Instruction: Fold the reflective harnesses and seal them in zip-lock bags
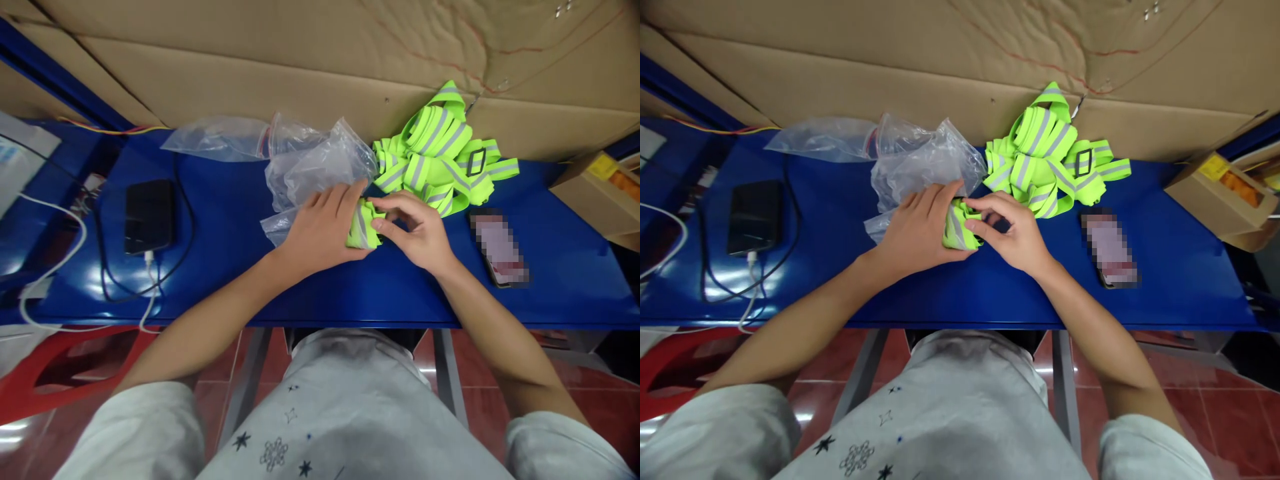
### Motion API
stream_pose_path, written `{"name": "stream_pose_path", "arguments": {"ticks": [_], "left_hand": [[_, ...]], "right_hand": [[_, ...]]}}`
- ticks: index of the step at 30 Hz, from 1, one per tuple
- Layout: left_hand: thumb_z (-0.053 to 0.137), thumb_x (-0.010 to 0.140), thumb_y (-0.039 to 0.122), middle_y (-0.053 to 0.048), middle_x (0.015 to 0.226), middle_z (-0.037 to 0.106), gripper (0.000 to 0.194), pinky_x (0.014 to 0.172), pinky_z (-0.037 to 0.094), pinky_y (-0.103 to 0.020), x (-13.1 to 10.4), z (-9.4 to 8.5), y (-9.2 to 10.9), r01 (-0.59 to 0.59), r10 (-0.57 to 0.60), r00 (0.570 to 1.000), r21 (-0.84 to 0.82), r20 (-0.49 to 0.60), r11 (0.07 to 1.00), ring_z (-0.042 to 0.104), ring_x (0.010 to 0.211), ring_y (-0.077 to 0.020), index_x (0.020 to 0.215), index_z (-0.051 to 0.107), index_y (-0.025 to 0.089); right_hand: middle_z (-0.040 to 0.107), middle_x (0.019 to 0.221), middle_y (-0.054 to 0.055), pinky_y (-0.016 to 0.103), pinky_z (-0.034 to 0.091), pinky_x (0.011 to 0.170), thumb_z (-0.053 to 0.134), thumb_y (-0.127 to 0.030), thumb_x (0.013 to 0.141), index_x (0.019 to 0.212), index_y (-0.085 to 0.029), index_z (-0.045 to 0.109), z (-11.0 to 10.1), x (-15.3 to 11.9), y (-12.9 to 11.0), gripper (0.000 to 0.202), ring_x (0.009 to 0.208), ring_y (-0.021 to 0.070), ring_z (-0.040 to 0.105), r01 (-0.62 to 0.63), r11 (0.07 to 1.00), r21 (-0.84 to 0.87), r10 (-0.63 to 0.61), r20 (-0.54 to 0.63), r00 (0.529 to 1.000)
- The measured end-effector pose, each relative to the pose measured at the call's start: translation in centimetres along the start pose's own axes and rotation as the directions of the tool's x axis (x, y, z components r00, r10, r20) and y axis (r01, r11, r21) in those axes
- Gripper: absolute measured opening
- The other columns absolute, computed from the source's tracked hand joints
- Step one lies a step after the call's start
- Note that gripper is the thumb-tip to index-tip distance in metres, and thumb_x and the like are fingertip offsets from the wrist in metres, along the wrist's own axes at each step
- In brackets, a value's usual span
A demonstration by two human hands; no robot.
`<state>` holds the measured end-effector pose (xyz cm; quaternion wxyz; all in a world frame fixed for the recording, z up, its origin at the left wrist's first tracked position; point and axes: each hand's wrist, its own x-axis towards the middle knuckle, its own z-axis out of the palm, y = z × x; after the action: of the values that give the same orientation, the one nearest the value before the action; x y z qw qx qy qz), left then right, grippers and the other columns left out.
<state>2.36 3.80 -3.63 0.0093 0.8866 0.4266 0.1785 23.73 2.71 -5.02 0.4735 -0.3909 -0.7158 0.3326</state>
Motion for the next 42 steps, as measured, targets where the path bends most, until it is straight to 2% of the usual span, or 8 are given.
{"name": "stream_pose_path", "arguments": {"ticks": [9, 15, 19, 22, 27, 32, 37, 42], "left_hand": [[0.072, 0.088, 0.039, -0.021, 0.136, 0.069, 0.086, 0.101, 0.056, -0.049, 0.0, -0.2, 1.9, -0.041, 0.039, 0.997, 0.028, 0.065, 0.999, 0.071, 0.118, -0.0376, 0.161, 0.038, 0.008], [0.070, 0.091, 0.034, -0.019, 0.129, 0.074, 0.075, 0.092, 0.057, -0.047, 0.9, -0.8, 2.9, -0.072, 0.066, 0.994, 0.076, 0.082, 0.995, 0.074, 0.109, -0.0367, 0.157, 0.043, 0.009], [0.065, 0.096, 0.031, -0.016, 0.121, 0.075, 0.068, 0.088, 0.056, -0.044, 1.2, -0.6, 4.1, -0.095, 0.089, 0.994, 0.089, 0.068, 0.991, 0.075, 0.105, -0.0340, 0.158, 0.042, 0.015], [0.069, 0.095, 0.044, -0.016, 0.123, 0.074, 0.077, 0.092, 0.057, -0.046, 1.3, -1.7, 4.0, -0.123, 0.136, 0.975, -0.082, 0.176, 0.989, 0.074, 0.109, -0.0340, 0.160, 0.038, 0.017], [0.083, 0.082, 0.055, -0.012, 0.141, 0.068, 0.106, 0.092, 0.059, -0.038, 1.8, -4.5, 0.1, 0.042, 0.176, 0.907, -0.499, 0.382, 0.866, 0.074, 0.113, -0.0286, 0.168, 0.025, 0.032], [0.080, 0.079, 0.065, -0.005, 0.093, 0.077, 0.054, 0.072, 0.052, -0.032, 2.4, -4.0, -3.2, 0.381, 0.002, 0.806, -0.522, 0.592, 0.763, 0.072, 0.085, -0.0249, 0.108, 0.078, 0.020], [0.081, 0.080, 0.060, -0.008, 0.104, 0.079, 0.049, 0.085, 0.060, -0.037, 1.4, -2.8, -3.2, 0.458, -0.267, 0.889, -0.743, 0.373, 0.488, 0.074, 0.094, -0.0248, 0.107, 0.075, 0.019], [0.042, 0.100, 0.077, -0.015, 0.128, 0.076, 0.074, 0.092, 0.064, -0.043, 0.7, -3.1, -4.6, 0.319, 0.012, 0.923, -0.784, 0.384, 0.532, 0.076, 0.116, -0.0301, 0.145, 0.063, 0.022]], "right_hand": [[0.066, 0.081, 0.001, 0.027, 0.050, 0.069, 0.068, -0.034, 0.097, 0.079, -0.018, 0.072, 2.0, -0.2, -0.3, 0.024, 0.074, 0.0129, 0.062, -0.081, 0.995, 0.058, 0.071, 0.149, 0.986], [0.074, 0.091, 0.005, 0.038, 0.060, 0.089, 0.054, -0.079, 0.096, 0.088, -0.018, 0.070, 0.7, -0.2, -0.4, 0.063, 0.093, 0.0201, 0.070, -0.409, 0.824, 0.392, 0.218, 0.447, 0.868], [0.077, 0.109, 0.009, 0.038, 0.062, 0.095, 0.046, -0.091, 0.090, 0.100, -0.019, 0.075, -0.6, -0.2, -0.4, 0.078, 0.107, 0.0215, 0.072, -0.372, 0.849, 0.376, 0.086, 0.596, 0.798], [0.079, 0.106, 0.006, 0.032, 0.063, 0.086, 0.070, -0.067, 0.093, 0.106, -0.019, 0.075, -1.2, -0.1, -0.2, 0.051, 0.097, 0.0182, 0.074, -0.254, 0.922, 0.292, -0.002, 0.660, 0.751], [0.078, 0.122, 0.006, 0.040, 0.058, 0.110, 0.065, -0.029, 0.099, 0.127, -0.021, 0.074, -0.9, -0.3, -1.0, 0.030, 0.124, 0.0222, 0.072, 0.002, 0.975, 0.220, -0.118, 0.515, 0.849], [0.077, 0.130, 0.008, 0.038, 0.056, 0.111, 0.060, -0.033, 0.105, 0.131, -0.022, 0.072, -0.5, -0.4, -1.8, 0.031, 0.125, 0.0214, 0.071, 0.111, 0.992, 0.057, -0.123, 0.293, 0.948], [0.070, 0.118, 0.010, 0.037, 0.059, 0.091, 0.086, -0.050, 0.086, 0.122, -0.020, 0.070, 0.0, -0.3, -0.4, 0.049, 0.103, 0.0213, 0.069, 0.087, 0.993, -0.082, -0.083, 0.052, 0.995], [0.059, 0.116, 0.006, 0.028, 0.059, 0.077, 0.075, -0.042, 0.096, 0.102, -0.022, 0.073, -0.4, -0.3, -0.1, 0.021, 0.094, 0.0146, 0.065, -0.076, 0.988, 0.137, 0.056, 0.143, 0.988]]}}
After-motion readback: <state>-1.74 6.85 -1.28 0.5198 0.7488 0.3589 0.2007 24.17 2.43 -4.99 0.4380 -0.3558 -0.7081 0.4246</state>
